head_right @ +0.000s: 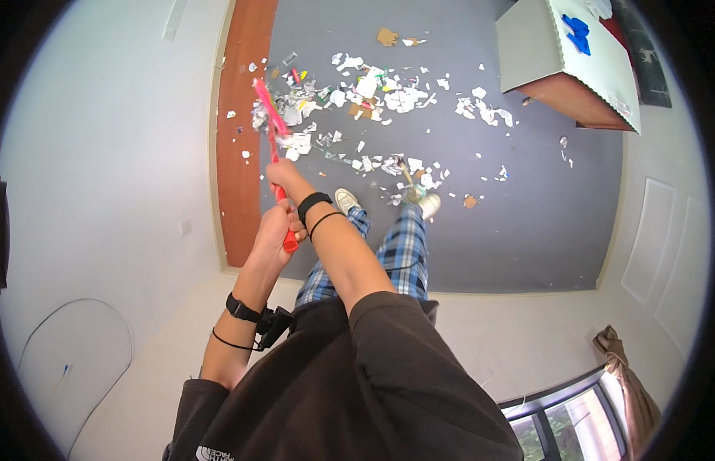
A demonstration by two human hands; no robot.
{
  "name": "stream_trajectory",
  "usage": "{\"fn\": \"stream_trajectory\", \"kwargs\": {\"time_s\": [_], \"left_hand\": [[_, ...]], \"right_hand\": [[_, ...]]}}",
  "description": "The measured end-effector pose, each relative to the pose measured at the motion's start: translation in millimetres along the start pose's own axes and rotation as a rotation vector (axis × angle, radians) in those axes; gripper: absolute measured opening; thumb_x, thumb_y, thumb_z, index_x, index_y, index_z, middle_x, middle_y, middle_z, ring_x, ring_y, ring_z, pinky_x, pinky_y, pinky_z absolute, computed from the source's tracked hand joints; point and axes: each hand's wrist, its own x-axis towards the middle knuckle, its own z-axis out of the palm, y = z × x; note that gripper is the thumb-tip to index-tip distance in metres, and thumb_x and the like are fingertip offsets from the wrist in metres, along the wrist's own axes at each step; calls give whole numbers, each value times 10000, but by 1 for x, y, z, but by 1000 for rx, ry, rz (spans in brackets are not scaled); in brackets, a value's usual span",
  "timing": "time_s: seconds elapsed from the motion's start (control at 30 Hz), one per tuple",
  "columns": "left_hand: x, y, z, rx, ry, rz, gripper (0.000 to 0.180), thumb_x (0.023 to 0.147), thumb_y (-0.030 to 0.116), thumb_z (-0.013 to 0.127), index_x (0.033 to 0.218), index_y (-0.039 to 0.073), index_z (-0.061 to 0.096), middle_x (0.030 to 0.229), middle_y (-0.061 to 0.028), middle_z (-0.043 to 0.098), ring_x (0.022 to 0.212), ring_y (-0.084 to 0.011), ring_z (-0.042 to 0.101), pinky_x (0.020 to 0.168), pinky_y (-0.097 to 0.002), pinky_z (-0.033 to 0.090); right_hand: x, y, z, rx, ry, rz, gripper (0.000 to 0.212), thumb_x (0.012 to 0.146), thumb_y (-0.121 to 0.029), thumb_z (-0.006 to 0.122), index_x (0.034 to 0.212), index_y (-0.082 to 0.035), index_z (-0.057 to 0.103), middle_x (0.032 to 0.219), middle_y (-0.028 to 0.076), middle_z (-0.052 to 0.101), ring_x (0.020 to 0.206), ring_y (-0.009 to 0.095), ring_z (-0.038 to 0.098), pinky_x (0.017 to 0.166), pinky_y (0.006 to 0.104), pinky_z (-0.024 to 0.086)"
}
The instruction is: Sweeping paper scraps and trash into a pile using a broom.
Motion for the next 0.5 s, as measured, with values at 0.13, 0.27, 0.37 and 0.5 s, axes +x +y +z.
{"fn": "stream_trajectory", "kwargs": {"time_s": [0.13, 0.27, 0.37, 0.5], "left_hand": [[-18, 7, 0, 5, -19, 51, 134, 909, 200, 356, 846, 82, 370, 554, 47, 339, 383, -53, 324, 317, -218, 286], [-20, -21, 12, 7, -192, 9, 137, 894, 212, 395, 865, 78, 381, 553, 37, 344, 378, -63, 325, 317, -228, 295], [-21, -59, 42, 85, -333, -94, 114, 871, 197, 403, 865, 83, 397, 539, 37, 326, 373, -69, 320, 314, -238, 295], [-20, -116, 76, 149, -489, -303, 105, 858, 184, 415, 882, 83, 402, 541, 38, 323, 376, -73, 326, 317, -244, 290]], "right_hand": [[-26, -25, 7, 143, -24, -65, 172, 739, -40, 399, 861, 35, 493, 540, 100, 474, 367, 175, 453, 312, 323, 353], [-62, -27, -41, 123, 152, -183, 212, 795, -95, 397, 994, -51, 459, 556, 24, 404, 395, 107, 385, 317, 257, 324], [-81, -2, -121, 80, 362, -231, 240, 777, -98, 403, 1000, -40, 470, 582, 88, 469, 346, 172, 451, 294, 308, 360], [-137, 40, -211, 143, 618, -149, 262, 776, -105, 395, 1020, -45, 468, 590, 65, 455, 373, 153, 449, 300, 282, 358]]}}
